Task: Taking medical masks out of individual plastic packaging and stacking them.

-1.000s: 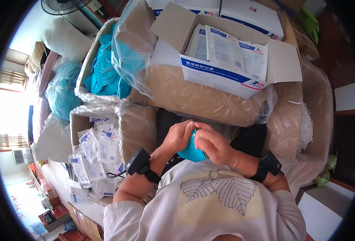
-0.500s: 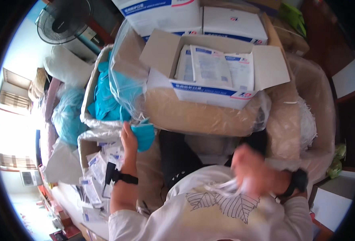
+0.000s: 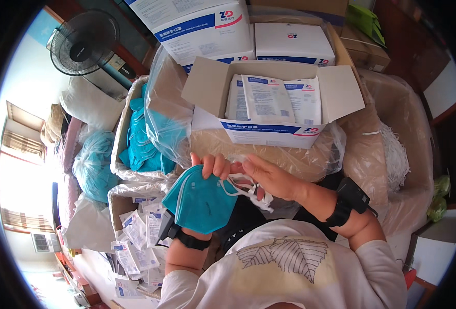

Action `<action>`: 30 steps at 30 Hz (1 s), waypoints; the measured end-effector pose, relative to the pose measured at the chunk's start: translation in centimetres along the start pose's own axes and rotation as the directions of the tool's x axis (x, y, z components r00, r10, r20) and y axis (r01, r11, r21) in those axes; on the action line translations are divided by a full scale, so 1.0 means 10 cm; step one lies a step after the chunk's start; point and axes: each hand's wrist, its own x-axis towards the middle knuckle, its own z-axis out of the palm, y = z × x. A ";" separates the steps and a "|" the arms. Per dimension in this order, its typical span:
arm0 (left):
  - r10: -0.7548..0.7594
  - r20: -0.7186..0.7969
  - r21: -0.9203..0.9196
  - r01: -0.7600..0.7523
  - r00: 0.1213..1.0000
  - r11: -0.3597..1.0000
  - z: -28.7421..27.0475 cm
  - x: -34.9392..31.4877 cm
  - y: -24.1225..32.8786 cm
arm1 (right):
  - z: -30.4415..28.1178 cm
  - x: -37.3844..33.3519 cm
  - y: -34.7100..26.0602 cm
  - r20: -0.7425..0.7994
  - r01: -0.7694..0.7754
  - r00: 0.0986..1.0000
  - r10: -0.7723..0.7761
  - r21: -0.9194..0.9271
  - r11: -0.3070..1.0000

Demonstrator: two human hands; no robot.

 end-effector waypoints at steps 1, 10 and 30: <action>0.016 -0.014 -0.042 -0.017 1.000 0.999 -0.05 0.00 -0.02 | 0.01 0.00 0.03 0.060 -0.013 0.998 0.018 -0.087 0.996; -0.084 0.013 0.339 0.075 0.996 0.938 -0.34 -0.20 0.15 | 0.01 -0.15 0.18 -0.090 0.121 0.971 -0.222 -0.616 0.778; -0.060 -0.041 0.893 0.063 0.997 0.445 -0.69 -0.64 -0.57 | 0.12 -0.27 0.35 0.316 0.576 0.801 -0.508 -0.638 0.512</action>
